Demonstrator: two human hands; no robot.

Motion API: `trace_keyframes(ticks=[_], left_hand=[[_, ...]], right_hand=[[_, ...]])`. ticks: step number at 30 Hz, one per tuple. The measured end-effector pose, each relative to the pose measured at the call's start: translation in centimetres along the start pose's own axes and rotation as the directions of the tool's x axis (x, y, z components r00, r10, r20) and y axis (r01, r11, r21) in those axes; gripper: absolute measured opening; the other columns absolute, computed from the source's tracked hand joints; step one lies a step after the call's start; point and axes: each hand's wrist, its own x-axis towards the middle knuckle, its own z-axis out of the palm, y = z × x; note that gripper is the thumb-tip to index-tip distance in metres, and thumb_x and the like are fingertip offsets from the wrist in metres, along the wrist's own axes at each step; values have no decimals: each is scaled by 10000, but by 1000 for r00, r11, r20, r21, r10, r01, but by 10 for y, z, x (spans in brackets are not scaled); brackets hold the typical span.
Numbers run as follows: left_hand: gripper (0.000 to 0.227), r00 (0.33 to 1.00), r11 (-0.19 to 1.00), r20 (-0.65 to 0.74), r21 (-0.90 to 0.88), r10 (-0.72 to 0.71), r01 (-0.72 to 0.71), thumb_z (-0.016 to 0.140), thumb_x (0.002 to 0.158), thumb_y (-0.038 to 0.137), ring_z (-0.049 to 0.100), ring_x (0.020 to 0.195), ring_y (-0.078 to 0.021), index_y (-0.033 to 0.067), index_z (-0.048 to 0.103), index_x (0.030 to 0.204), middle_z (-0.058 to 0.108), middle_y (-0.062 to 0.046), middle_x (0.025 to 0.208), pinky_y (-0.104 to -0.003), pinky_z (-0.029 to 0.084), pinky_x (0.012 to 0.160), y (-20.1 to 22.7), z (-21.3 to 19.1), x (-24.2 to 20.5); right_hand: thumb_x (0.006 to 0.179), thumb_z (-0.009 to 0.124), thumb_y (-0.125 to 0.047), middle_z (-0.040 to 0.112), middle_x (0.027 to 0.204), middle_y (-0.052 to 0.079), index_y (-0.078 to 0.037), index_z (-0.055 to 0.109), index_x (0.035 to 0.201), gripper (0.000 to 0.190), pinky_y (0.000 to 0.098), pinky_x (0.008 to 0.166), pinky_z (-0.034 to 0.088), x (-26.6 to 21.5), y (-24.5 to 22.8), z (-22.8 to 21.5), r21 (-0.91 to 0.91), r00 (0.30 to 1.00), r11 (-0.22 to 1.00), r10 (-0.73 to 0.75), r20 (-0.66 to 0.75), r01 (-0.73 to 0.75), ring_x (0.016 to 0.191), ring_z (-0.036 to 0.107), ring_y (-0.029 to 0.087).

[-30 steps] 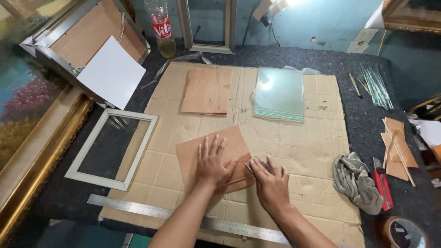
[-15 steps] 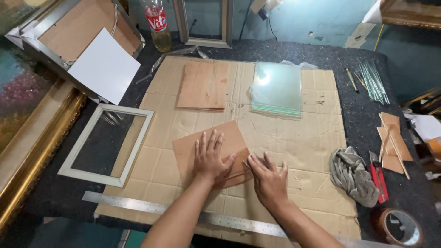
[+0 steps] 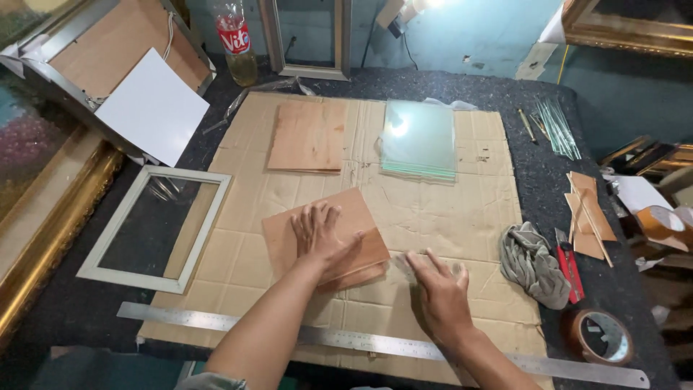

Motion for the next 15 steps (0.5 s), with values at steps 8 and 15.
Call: trace_keyframes(ticks=[8,15], left_hand=[[766,998,998,55,63,-13,10,476,606,731,54,1320,-348,266,402,1209,163,-108,1414,-520,0,1048,0,-1,-5],[767,999,988,-21,149,36,-32,506,627,716,192,1291,-401,231,393,1211,277,-163,1361,-599,176,990,-5,13,-5]], right_hand=[[874,343,-163,515,1248,-80,-252,470,1233,391,657,938,99,27,-18,12,-20,990,990,143,16,-143,1299,270,252],[878,319,-212,430,1320,-122,-321,373,1299,438,706,907,197,65,-19,53,-272,977,958,138,165,-89,1298,274,237]])
